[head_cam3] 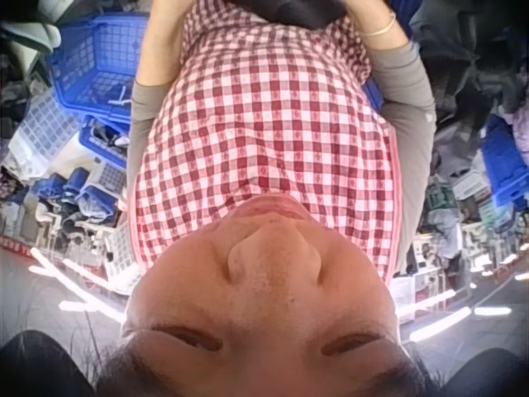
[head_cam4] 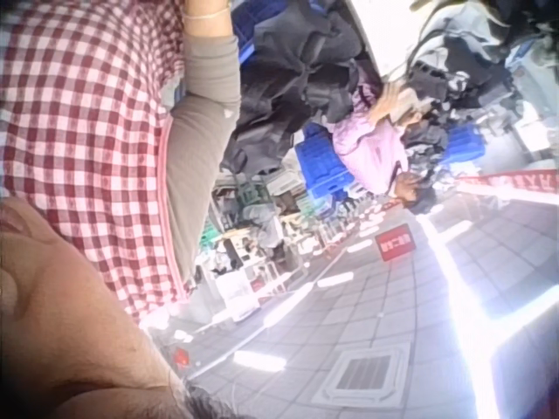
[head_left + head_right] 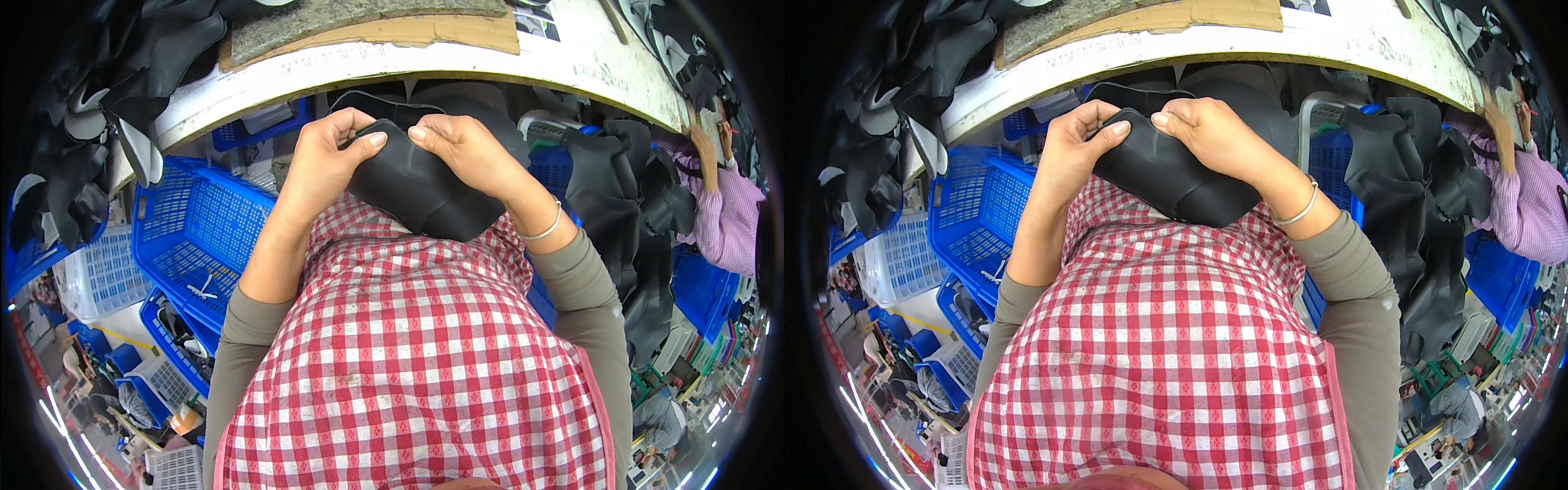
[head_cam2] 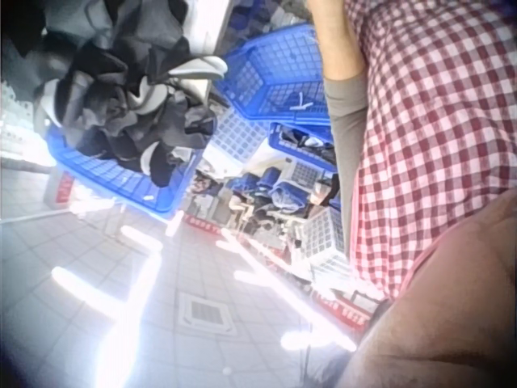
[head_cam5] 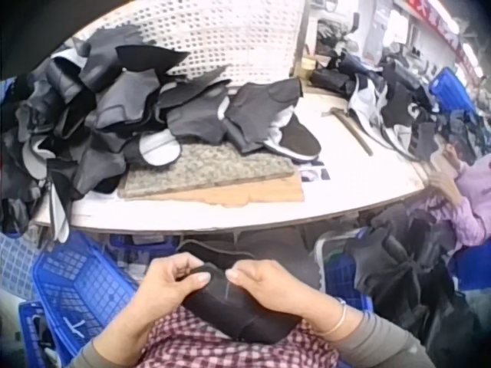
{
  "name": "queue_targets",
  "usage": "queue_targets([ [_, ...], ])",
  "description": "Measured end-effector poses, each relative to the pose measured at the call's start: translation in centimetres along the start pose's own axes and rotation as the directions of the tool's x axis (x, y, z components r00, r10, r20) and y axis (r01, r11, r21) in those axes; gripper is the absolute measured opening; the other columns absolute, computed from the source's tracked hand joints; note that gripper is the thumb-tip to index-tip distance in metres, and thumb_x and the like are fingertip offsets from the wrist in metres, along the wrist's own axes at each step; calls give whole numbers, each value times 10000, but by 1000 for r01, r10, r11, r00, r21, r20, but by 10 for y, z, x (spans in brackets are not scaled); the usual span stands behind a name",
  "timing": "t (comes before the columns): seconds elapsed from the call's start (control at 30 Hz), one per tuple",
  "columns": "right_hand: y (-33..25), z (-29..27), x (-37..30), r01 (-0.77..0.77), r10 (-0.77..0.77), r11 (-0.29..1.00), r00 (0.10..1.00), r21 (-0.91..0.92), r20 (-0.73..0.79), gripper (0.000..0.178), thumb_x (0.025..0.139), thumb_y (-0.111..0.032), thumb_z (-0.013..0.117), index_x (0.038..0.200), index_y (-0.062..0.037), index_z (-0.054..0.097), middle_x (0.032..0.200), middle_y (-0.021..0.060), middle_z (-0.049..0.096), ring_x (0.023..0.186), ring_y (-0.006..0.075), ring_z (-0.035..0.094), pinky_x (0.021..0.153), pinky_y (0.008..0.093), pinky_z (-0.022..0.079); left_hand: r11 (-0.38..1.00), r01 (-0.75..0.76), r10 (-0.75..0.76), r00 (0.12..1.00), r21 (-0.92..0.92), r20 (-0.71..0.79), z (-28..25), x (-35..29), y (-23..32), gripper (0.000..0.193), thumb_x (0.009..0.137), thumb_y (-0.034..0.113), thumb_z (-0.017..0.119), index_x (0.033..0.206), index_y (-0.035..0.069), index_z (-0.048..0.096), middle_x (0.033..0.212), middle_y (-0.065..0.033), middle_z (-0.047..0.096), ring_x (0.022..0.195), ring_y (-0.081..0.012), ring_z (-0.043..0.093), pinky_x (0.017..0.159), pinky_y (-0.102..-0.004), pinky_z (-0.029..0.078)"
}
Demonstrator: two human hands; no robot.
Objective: The person assembles black shoe uppers by hand, aligning and pressing the edges together, then uses a hammer to tap the seams flat on a workbench. Finished pieces are placed into a blue basket.
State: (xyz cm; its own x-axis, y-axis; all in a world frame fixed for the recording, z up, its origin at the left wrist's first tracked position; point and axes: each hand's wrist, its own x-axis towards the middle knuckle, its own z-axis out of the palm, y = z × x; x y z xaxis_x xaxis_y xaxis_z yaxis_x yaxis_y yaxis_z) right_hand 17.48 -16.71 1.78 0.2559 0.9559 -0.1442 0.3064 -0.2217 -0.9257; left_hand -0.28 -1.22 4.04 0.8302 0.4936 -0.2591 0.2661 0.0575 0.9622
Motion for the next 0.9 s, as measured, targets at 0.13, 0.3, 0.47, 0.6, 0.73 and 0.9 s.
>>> queue_targets([
  [0.13, -3, -6, 0, 60, -60, 997, 998, 55, 8, 332, 1047, -321, 631, 1008, 0, 703, 799, 134, 658, 729, 231, 618, 713, 355, 503, 984, -29, 38, 998, 175, -50, 1, -14, 11, 248, 907, 89, 766, 1111, -23, 680, 956, -104, 754, 888, -155, 708, 802, -306, 552],
  [0.3, -21, -19, 6, 0, -22, 985, 992, 172, 125, 325, 1039, -333, 656, 1088, -20, 727, 845, 13, 673, 818, 83, 590, 741, 276, 497, 924, -85, 150, 977, 374, -151, 7, -28, 15, 316, 874, 121, 801, 1126, -3, 657, 986, -114, 723, 948, -200, 688, 862, -332, 538],
  [0.47, -38, -22, 18, 98, -146, 962, 973, 256, 177, 300, 992, -267, 731, 1180, -32, 726, 937, 7, 697, 862, 62, 592, 775, 250, 503, 902, -244, 313, 938, 356, -149, 16, -27, 12, 307, 883, 126, 778, 1122, 15, 618, 1035, -159, 726, 988, -309, 720, 856, -396, 549],
  [0.6, -38, -20, 20, 88, -131, 973, 972, 215, 196, 226, 969, -197, 753, 1117, -28, 731, 881, 0, 704, 793, 65, 588, 735, 257, 508, 908, -244, 310, 939, 341, -153, 19, -27, 13, 295, 880, 102, 770, 1113, 10, 615, 1043, -150, 709, 989, -283, 716, 868, -390, 546],
  [0.73, -28, -14, 9, 21, -23, 1000, 974, 12, 225, 279, 883, -226, 829, 1030, -16, 719, 779, 105, 703, 702, 135, 637, 657, 331, 509, 952, -181, 223, 963, 246, -154, 16, -26, 0, 219, 869, 66, 764, 1050, -11, 666, 957, -111, 661, 918, -224, 672, 825, -339, 517],
  [0.9, -25, 2, -16, 17, -39, 907, 998, -422, -43, 377, 844, -385, 832, 838, -29, 708, 750, 170, 680, 690, 360, 678, 615, 414, 518, 973, -196, 214, 963, 122, -162, 14, -18, -22, 159, 872, 50, 757, 1004, -22, 707, 877, -50, 573, 853, -147, 585, 780, -284, 468],
])
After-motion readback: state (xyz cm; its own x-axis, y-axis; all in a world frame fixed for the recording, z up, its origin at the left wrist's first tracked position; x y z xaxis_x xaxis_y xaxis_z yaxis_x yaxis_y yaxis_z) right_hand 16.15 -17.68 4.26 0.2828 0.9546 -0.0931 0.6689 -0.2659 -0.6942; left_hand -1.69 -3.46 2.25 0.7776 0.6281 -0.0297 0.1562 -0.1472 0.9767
